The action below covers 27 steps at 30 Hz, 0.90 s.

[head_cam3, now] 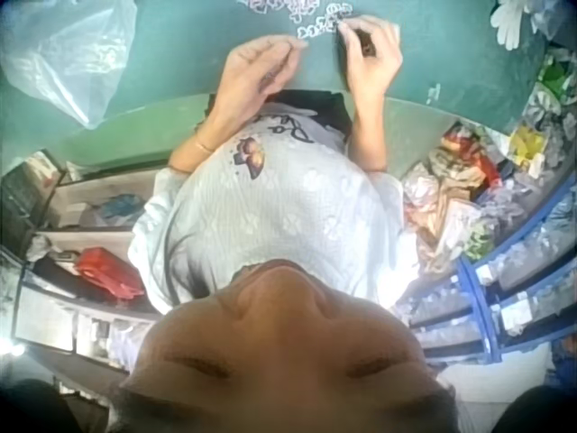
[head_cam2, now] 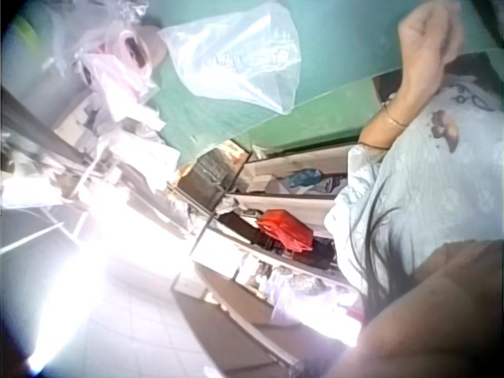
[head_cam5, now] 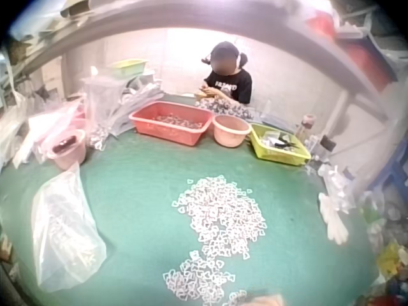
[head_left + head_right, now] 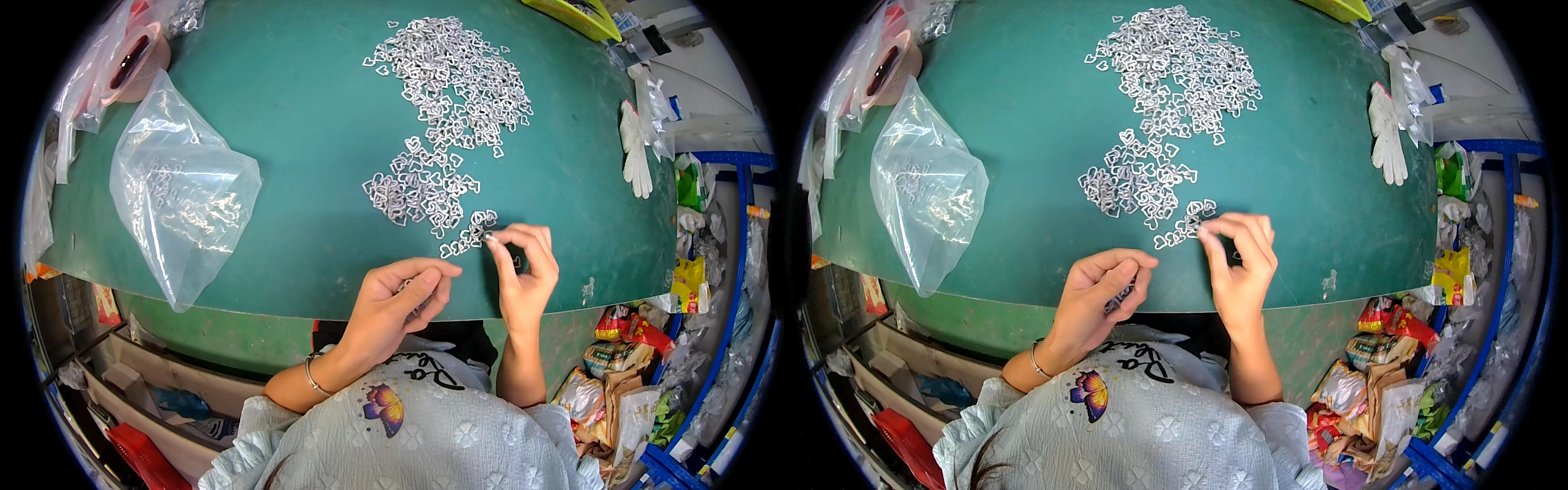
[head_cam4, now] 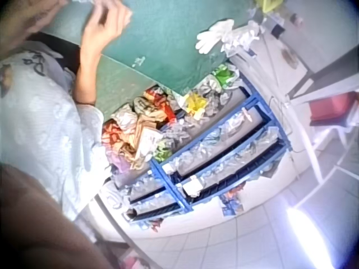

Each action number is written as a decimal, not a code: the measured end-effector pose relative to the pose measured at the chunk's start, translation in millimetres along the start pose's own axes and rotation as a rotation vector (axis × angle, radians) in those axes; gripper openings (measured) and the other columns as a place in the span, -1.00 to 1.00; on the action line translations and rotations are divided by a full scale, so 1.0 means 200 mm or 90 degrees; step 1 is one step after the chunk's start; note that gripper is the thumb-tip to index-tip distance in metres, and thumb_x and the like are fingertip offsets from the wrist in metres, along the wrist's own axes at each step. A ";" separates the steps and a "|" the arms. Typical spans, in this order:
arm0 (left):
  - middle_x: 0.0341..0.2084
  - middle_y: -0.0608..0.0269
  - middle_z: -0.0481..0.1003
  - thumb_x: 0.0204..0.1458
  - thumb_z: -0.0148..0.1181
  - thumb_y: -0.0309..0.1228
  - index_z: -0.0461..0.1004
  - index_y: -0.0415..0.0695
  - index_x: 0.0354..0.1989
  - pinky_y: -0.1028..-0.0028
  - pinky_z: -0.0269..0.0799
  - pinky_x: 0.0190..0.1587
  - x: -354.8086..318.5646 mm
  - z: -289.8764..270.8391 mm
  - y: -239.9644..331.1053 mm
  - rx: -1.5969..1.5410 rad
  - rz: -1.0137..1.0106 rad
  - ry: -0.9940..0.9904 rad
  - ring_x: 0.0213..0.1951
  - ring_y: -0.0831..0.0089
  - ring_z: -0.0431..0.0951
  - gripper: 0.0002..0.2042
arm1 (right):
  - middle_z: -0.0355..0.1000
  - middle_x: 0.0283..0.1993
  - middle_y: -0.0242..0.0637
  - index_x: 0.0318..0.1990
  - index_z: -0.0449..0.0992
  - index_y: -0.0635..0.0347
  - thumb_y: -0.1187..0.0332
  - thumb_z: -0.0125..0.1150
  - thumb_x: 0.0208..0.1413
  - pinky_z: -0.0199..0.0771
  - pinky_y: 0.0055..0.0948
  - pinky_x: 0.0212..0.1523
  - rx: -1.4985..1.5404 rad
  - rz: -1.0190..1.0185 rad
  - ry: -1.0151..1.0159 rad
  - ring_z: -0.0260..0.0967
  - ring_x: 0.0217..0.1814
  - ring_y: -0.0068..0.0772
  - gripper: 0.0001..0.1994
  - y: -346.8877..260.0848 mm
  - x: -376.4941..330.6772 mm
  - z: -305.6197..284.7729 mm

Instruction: The person repeatedly picks small silver heart-shaped metal pieces from a green table, links them together by hand, and places the assembled units back on the table. The workspace includes plastic bags, containers, and gloves; another person is visible in the background at times.

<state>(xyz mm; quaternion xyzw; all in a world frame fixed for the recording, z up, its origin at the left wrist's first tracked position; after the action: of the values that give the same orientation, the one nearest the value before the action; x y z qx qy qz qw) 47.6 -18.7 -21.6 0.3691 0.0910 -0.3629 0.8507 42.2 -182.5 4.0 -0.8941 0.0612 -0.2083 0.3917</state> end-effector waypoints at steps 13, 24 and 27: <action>-0.52 0.41 0.40 -0.10 0.18 -0.59 0.50 -0.26 -0.34 0.71 0.11 -0.53 -0.01 -0.01 0.01 0.199 0.117 -0.009 -0.55 0.75 0.23 -0.88 | 0.46 -0.40 -0.36 -0.47 0.57 0.22 0.61 0.33 -0.44 0.24 -0.45 -0.33 0.114 -0.206 -0.051 0.27 -0.38 -0.38 -0.77 -0.27 -0.07 -0.04; -0.45 0.32 0.48 -0.05 0.14 -0.59 0.51 -0.28 -0.39 0.67 0.26 -0.36 -0.04 0.00 0.03 0.106 0.041 -0.016 -0.41 0.69 0.37 -0.94 | 0.44 -0.42 -0.25 -0.43 0.52 0.32 0.58 0.35 -0.36 0.29 -0.41 -0.32 0.196 -0.131 -0.088 0.29 -0.36 -0.28 -0.78 -0.27 -0.06 -0.03; -0.44 0.33 0.48 -0.04 0.15 -0.57 0.51 -0.28 -0.37 0.68 0.26 -0.37 -0.03 0.00 0.02 0.093 0.038 -0.024 -0.42 0.70 0.36 -0.92 | 0.44 -0.43 -0.25 -0.44 0.52 0.32 0.59 0.33 -0.34 0.29 -0.40 -0.32 0.201 -0.124 -0.092 0.29 -0.36 -0.28 -0.80 -0.26 -0.07 -0.02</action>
<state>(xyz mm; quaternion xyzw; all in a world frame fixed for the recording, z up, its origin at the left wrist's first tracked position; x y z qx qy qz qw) 45.8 -12.6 -16.3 0.4257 0.0373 -0.3496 0.8338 25.5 -145.7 40.9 -0.8359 -0.0873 -0.1873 0.5085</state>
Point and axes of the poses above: each hand's wrist, its own x-axis towards the middle knuckle, its own z-axis out of the palm, y = z × x, the point moved 5 cm from there along x, towards the middle knuckle
